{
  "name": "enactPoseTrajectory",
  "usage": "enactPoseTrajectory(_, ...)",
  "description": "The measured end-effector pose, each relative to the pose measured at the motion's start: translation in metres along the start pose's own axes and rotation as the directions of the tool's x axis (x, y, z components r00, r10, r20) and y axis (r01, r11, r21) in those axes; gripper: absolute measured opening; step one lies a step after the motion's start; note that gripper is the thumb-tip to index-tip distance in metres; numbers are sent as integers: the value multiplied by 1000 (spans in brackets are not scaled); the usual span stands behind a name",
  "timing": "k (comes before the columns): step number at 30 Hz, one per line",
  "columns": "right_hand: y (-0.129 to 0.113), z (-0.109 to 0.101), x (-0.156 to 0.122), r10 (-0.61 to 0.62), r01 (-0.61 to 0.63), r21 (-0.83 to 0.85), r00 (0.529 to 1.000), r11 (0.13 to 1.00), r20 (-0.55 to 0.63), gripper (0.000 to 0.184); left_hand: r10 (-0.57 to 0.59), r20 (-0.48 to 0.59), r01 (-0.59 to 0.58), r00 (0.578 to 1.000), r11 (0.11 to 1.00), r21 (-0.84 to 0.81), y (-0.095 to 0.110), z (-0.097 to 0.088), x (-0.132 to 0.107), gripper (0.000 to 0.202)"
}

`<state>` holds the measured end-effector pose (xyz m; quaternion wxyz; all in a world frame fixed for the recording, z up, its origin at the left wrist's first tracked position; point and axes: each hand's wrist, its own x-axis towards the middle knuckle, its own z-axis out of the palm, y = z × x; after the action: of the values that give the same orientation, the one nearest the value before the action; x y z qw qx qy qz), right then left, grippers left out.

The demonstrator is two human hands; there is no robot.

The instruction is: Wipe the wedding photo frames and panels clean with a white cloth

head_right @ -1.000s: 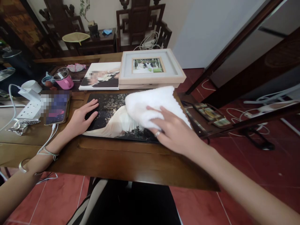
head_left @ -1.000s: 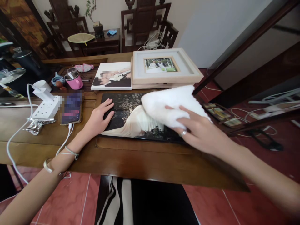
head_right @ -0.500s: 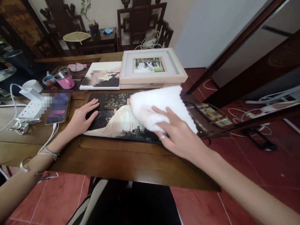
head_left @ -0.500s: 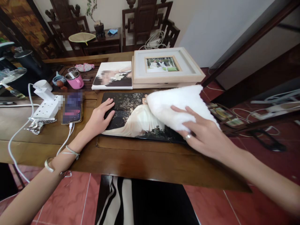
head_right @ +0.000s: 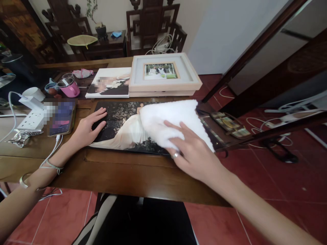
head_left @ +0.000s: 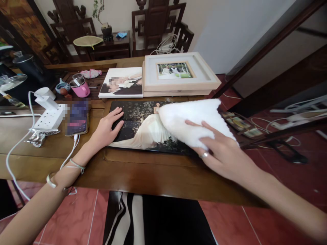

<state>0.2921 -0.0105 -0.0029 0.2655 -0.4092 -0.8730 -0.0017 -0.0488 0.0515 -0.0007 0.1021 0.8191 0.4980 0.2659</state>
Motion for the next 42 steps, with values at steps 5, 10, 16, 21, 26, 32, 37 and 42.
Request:
enactPoseTrajectory(5,38,10,19,134,-132,-25,986,991,104,26,-2,-2,2,1000,1000,0,7,13,-15,42)
enactPoseTrajectory(10,53,16,35,189,-189,-8,979,982,77,28,5,-5,-5,1000,1000,2,8,17,-19,43)
enactPoseTrajectory(16,36,22,20,149,-149,-8,989,989,22,17,-2,-6,2,1000,1000,-1,8,15,-14,42)
enactPoseTrajectory(21,0,4,-4,-42,42,51,999,998,-1,20,-6,-3,6,1000,1000,-2,0,7,2,42)
enactPoseTrajectory(26,-41,-19,-5,-161,155,149,986,977,35,19,8,-1,-8,1000,1000,16,-7,-14,15,44)
enactPoseTrajectory(32,-16,0,0,-47,48,31,999,998,-19,19,9,0,-9,1000,1000,13,0,-1,7,42)
enactPoseTrajectory(37,44,31,8,201,-201,-15,979,979,-11,25,5,-2,-5,1000,1000,7,6,33,-4,42)
enactPoseTrajectory(42,54,36,20,270,-271,-29,962,962,-24,22,-4,-6,4,1000,1000,-14,9,36,-7,42)
